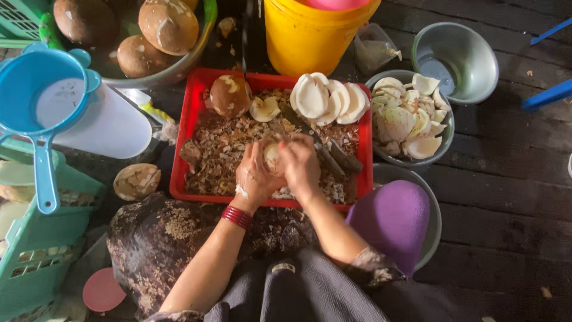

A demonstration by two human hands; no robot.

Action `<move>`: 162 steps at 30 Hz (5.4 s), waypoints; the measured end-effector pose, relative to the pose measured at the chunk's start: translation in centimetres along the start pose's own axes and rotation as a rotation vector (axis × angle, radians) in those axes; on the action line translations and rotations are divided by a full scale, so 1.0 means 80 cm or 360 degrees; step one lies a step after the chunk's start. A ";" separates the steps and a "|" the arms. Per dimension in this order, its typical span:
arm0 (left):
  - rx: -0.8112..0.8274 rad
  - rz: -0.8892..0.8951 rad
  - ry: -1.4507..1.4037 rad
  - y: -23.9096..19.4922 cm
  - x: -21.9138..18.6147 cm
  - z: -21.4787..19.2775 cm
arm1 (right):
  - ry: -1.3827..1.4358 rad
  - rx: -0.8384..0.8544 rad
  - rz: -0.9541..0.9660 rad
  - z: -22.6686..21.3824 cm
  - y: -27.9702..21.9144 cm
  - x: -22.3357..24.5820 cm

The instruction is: The person sits on the floor and uses a knife to peel the husk from a coconut. They rotate the coconut and scrape away the outer layer, placing the peeled coconut and husk pieces into a red tray.

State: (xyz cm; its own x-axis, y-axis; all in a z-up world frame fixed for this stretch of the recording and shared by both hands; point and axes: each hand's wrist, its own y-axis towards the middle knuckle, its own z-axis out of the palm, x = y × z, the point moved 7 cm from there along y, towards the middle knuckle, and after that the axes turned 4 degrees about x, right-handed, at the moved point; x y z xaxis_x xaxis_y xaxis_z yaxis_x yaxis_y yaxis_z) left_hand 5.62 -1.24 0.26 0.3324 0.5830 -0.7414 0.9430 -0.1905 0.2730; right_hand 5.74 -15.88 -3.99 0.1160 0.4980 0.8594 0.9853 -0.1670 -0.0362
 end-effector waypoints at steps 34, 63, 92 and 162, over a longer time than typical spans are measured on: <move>0.0079 0.0456 0.0341 0.013 -0.055 -0.034 | 0.0888 0.0107 0.0434 0.014 0.037 -0.071; -0.0009 -0.0013 -0.0025 -0.003 -0.014 -0.010 | -0.0266 -0.0261 -0.0396 -0.027 -0.001 0.049; -0.0039 -0.0090 -0.0141 -0.002 -0.018 -0.034 | -0.1502 0.0728 -0.0099 -0.040 0.304 -0.022; -0.0002 -0.0082 -0.0130 -0.002 -0.017 -0.027 | 0.0953 0.0069 0.0203 -0.116 0.053 0.011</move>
State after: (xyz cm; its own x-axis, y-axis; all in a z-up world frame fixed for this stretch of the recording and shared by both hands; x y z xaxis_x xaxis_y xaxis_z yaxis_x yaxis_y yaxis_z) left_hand 5.02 -0.26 2.55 0.2841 0.5254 -0.8020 0.9588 -0.1611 0.2341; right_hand 8.89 -24.08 1.35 0.1553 -0.0903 0.9837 0.9739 -0.1527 -0.1678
